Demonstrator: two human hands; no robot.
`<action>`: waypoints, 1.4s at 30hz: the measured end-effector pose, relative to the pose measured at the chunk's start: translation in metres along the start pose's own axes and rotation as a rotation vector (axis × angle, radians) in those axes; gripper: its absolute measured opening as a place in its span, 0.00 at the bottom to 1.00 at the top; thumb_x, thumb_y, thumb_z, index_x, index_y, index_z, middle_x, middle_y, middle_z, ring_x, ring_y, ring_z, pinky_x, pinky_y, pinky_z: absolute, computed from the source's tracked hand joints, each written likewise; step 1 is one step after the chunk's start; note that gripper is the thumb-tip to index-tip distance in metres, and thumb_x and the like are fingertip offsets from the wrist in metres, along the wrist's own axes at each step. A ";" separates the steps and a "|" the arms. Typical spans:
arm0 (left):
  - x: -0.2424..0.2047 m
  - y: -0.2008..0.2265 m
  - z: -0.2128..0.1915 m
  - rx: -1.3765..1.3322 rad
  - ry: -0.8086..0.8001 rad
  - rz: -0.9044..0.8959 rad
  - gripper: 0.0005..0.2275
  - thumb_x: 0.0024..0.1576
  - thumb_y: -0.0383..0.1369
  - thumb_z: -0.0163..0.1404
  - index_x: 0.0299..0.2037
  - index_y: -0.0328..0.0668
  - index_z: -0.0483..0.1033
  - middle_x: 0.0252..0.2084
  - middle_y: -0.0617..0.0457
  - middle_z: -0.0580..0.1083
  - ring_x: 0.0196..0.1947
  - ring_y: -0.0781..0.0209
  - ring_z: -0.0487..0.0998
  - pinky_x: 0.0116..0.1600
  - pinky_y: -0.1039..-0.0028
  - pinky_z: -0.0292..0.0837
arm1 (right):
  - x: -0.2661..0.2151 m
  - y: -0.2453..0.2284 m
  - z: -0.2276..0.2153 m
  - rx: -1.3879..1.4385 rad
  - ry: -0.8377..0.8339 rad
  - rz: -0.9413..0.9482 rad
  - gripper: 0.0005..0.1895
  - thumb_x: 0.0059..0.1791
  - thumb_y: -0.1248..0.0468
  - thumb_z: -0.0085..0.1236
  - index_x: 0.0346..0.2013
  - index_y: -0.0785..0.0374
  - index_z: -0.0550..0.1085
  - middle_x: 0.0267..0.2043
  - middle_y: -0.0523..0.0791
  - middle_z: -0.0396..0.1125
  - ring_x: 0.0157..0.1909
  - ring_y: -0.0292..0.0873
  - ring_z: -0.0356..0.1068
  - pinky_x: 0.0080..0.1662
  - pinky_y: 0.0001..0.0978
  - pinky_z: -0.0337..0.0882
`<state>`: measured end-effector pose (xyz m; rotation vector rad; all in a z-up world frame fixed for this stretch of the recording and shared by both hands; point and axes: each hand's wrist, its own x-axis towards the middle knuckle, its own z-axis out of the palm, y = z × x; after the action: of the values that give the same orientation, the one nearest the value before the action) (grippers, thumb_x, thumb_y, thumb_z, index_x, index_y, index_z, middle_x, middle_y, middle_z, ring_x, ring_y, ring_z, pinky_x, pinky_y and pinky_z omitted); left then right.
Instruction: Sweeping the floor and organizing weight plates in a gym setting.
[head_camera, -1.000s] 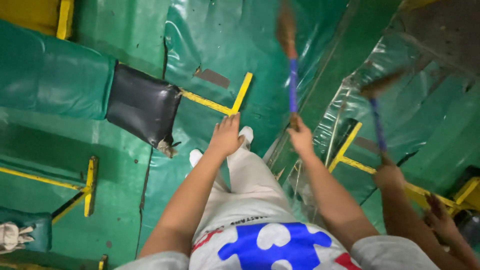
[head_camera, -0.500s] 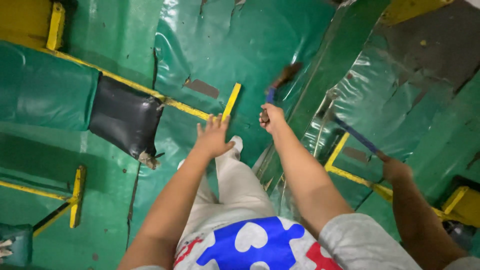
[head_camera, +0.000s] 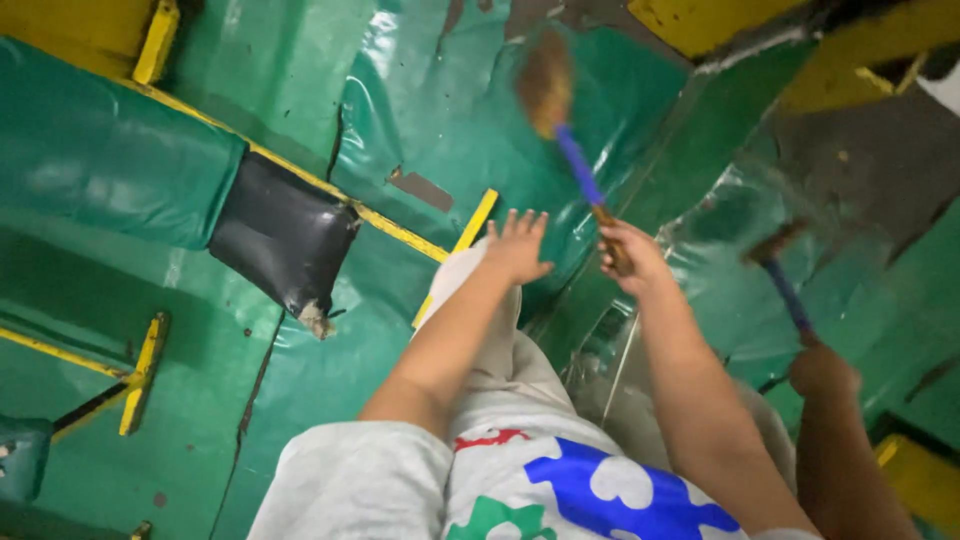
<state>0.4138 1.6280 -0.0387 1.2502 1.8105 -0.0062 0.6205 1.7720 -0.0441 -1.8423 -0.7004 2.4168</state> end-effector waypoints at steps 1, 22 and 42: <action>0.012 0.004 -0.001 0.007 -0.010 0.036 0.47 0.51 0.51 0.59 0.76 0.51 0.41 0.79 0.46 0.45 0.78 0.40 0.42 0.72 0.33 0.40 | -0.001 -0.010 -0.011 -0.055 0.130 0.013 0.17 0.47 0.60 0.58 0.51 0.46 0.71 0.28 0.38 0.66 0.22 0.36 0.63 0.25 0.30 0.66; 0.180 -0.010 -0.183 -0.055 -0.059 -0.178 0.49 0.49 0.46 0.63 0.77 0.64 0.40 0.80 0.48 0.44 0.79 0.40 0.41 0.73 0.32 0.38 | 0.193 -0.235 0.118 -0.154 -0.281 0.270 0.15 0.51 0.61 0.56 0.52 0.50 0.69 0.24 0.41 0.64 0.14 0.35 0.57 0.16 0.28 0.56; 0.150 -0.031 -0.186 -0.652 0.247 -0.750 0.46 0.50 0.47 0.62 0.76 0.53 0.45 0.79 0.49 0.47 0.79 0.43 0.42 0.74 0.36 0.38 | 0.339 -0.300 0.155 -1.568 -0.385 0.380 0.14 0.51 0.61 0.52 0.48 0.65 0.74 0.22 0.46 0.65 0.16 0.41 0.63 0.19 0.39 0.65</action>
<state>0.2566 1.8102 -0.0439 0.0919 2.1496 0.3037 0.3012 2.0855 -0.2136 -1.6622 -3.1630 2.5031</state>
